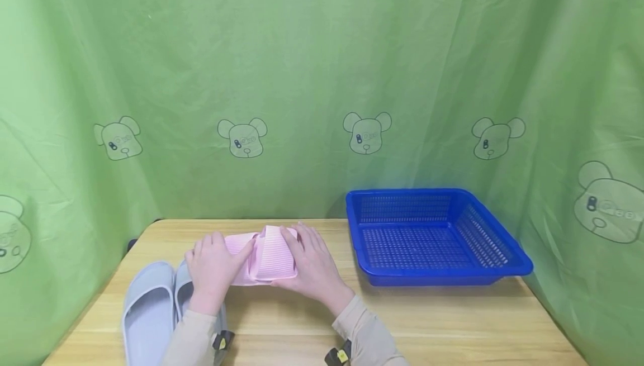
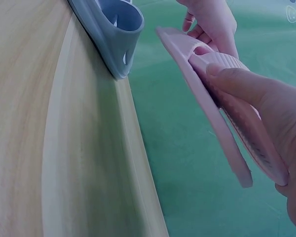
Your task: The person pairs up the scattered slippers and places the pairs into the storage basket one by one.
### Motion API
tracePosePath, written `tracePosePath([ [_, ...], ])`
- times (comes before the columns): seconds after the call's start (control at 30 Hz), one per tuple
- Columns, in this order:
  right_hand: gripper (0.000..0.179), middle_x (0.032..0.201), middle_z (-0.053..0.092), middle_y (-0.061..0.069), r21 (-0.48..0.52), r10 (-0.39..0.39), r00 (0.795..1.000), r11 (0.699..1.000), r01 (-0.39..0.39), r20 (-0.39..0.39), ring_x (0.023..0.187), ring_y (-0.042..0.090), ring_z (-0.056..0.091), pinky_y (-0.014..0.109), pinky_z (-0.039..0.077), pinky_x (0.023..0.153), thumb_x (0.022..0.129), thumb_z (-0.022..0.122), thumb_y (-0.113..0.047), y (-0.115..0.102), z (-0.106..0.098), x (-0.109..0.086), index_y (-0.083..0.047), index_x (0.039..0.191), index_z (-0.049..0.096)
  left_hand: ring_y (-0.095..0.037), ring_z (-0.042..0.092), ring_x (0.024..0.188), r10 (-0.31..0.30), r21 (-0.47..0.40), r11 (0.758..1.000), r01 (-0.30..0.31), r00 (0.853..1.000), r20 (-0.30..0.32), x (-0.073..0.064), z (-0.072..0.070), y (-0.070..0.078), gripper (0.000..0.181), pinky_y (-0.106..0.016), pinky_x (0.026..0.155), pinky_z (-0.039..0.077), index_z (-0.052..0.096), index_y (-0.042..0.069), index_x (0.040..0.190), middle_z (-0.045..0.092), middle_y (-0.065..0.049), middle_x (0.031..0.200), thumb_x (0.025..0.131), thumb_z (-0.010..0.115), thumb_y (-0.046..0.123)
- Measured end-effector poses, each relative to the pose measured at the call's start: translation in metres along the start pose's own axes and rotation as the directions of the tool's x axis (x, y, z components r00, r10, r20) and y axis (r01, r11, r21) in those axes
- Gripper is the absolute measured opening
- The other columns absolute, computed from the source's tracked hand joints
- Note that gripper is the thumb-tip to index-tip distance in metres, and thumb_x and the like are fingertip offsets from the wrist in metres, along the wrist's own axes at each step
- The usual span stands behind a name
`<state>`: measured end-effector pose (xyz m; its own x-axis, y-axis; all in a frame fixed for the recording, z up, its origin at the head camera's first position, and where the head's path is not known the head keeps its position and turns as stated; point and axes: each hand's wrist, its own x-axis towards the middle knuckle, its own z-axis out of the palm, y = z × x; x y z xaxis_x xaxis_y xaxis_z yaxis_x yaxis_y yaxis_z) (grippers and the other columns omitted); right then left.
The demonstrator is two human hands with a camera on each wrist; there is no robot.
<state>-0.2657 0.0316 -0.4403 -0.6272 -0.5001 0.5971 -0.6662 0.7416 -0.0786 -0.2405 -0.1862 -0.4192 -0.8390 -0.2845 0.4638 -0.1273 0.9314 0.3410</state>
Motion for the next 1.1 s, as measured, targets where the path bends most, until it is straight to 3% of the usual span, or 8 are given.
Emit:
tracePosePath([
  [0.23, 0.111, 0.143, 0.045, 0.014, -0.01, 0.0, 1.0, 1.0, 0.0, -0.013, 0.136, 0.031, 0.042, 0.051, 0.03, 0.118, 0.061, 0.077, -0.07, 0.0, -0.001, 0.0, -0.015, 0.148, 0.037, -0.034, 0.055, 0.086, -0.015, -0.012, 1.0, 0.015, 1.0, 0.002, 0.0, 0.0, 0.002, 0.078, -0.044, 0.076, 0.038, 0.058, 0.0, 0.093, 0.063, -0.02, 0.091, 0.075, 0.061, 0.076],
  [0.7, 0.118, 0.15, 0.04, 0.013, -0.007, 0.023, 1.0, 1.0, -0.023, 0.017, 0.145, 0.033, 0.032, 0.053, 0.023, 0.121, 0.057, 0.086, -0.059, -0.003, -0.002, 0.0, -0.009, 0.15, 0.033, -0.033, 0.054, 0.078, 0.011, -0.029, 0.999, -0.016, 0.99, -0.141, -0.003, 0.004, 0.007, 0.073, -0.043, 0.07, 0.037, 0.055, 0.002, 0.085, 0.061, -0.018, 0.084, 0.072, 0.066, 0.072],
  [1.1, 0.121, 0.149, 0.042, 0.014, -0.037, 0.003, 1.0, 0.999, -0.002, 0.031, 0.142, 0.033, 0.036, 0.051, 0.027, 0.12, 0.057, 0.087, -0.056, -0.006, -0.001, 0.0, -0.013, 0.153, 0.027, -0.031, 0.054, 0.078, 0.032, -0.017, 0.999, -0.035, 0.989, -0.142, -0.006, 0.007, 0.012, 0.076, -0.041, 0.07, 0.038, 0.056, 0.002, 0.09, 0.062, -0.017, 0.086, 0.071, 0.066, 0.075],
])
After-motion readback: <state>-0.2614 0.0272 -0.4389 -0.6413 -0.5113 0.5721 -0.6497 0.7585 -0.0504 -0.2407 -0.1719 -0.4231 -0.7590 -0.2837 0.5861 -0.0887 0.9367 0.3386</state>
